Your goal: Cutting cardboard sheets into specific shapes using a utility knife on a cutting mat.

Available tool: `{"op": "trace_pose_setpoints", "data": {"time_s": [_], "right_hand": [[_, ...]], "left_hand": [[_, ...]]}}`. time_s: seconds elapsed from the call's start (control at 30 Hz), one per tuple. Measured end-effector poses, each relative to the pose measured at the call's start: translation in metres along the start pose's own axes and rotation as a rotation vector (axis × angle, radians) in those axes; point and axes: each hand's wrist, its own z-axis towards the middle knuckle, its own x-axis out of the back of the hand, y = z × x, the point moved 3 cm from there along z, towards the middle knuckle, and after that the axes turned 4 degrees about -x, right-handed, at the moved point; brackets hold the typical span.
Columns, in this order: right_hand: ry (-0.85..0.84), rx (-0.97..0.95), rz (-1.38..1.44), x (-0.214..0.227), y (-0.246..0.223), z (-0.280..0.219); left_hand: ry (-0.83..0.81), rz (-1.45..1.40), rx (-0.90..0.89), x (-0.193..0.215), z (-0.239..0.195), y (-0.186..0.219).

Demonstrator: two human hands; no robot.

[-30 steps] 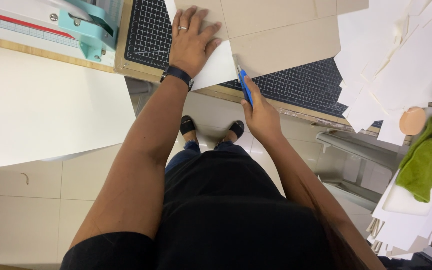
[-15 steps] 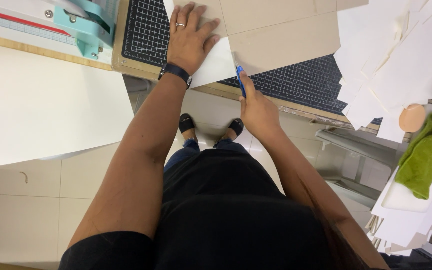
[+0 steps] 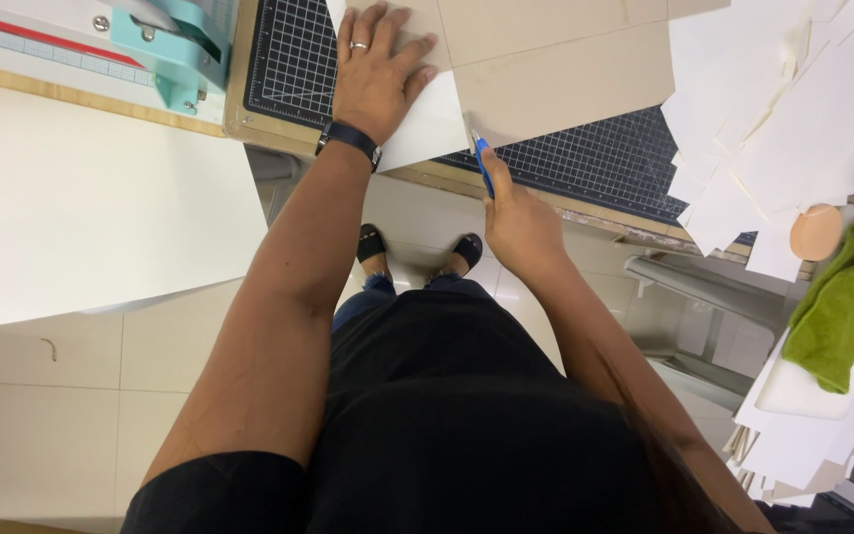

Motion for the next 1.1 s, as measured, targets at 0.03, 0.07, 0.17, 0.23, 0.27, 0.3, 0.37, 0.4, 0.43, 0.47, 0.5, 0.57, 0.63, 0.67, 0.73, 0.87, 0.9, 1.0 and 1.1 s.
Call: {"op": "trace_pose_setpoints", "data": {"time_s": [0.03, 0.07, 0.17, 0.23, 0.27, 0.3, 0.37, 0.4, 0.43, 0.47, 0.5, 0.57, 0.63, 0.67, 0.73, 0.87, 0.9, 1.0, 1.1], "right_hand": [[0.005, 0.001, -0.001, 0.003, -0.002, -0.001], [-0.016, -0.023, 0.002, 0.003, -0.003, -0.003], [-0.023, -0.029, 0.007, 0.000, -0.001, -0.004], [-0.007, -0.012, 0.006, -0.004, 0.003, -0.008], [-0.022, -0.030, 0.011, -0.005, 0.005, -0.010], [-0.038, -0.047, 0.016, -0.008, 0.007, -0.013], [-0.039, -0.047, 0.014, -0.008, 0.007, -0.014], [-0.033, -0.047, 0.014, -0.007, 0.007, -0.014], [-0.035, -0.051, 0.015, -0.008, 0.007, -0.018], [-0.058, -0.076, 0.031, -0.008, 0.007, -0.019], [-0.081, -0.101, 0.047, -0.007, 0.007, -0.020], [-0.088, -0.103, 0.030, -0.007, 0.007, -0.027], [-0.092, -0.103, 0.014, -0.006, 0.008, -0.033], [-0.104, -0.116, 0.034, -0.007, 0.008, -0.035], [-0.113, -0.128, 0.056, -0.011, 0.012, -0.040], [-0.135, -0.114, 0.051, -0.001, 0.013, -0.045], [-0.172, -0.121, 0.077, 0.007, 0.010, -0.046], [-0.339, -0.179, 0.207, 0.060, 0.003, -0.058], [-0.101, -0.164, 0.659, 0.054, 0.041, -0.046]], "left_hand": [[0.005, 0.002, -0.003, 0.000, 0.001, -0.001], [-0.004, 0.001, -0.002, -0.001, 0.000, 0.000], [-0.003, 0.005, -0.006, 0.000, -0.001, 0.000], [0.010, 0.009, -0.011, 0.001, -0.001, 0.001], [-0.011, -0.004, 0.001, 0.001, 0.000, 0.000], [-0.031, -0.016, 0.013, 0.000, 0.000, 0.000], [-0.013, -0.011, 0.007, -0.001, -0.001, 0.000], [0.008, -0.003, -0.003, -0.001, 0.000, 0.000], [0.005, -0.006, -0.004, -0.002, -0.003, 0.001], [0.000, -0.004, -0.005, -0.002, -0.002, 0.000], [-0.005, -0.002, -0.005, -0.002, -0.001, -0.001], [-0.006, -0.007, -0.003, -0.002, -0.001, -0.001], [-0.006, -0.011, -0.002, -0.002, 0.000, -0.001], [-0.003, -0.003, -0.004, -0.002, -0.001, -0.001], [0.002, 0.006, -0.007, -0.001, -0.001, 0.000], [-0.006, -0.012, -0.005, 0.000, 0.000, 0.000], [-0.020, -0.017, 0.003, 0.000, 0.000, 0.000], [0.007, -0.045, 0.026, 0.008, 0.002, 0.002], [0.027, -0.100, 0.071, 0.014, 0.013, -0.005]]}}
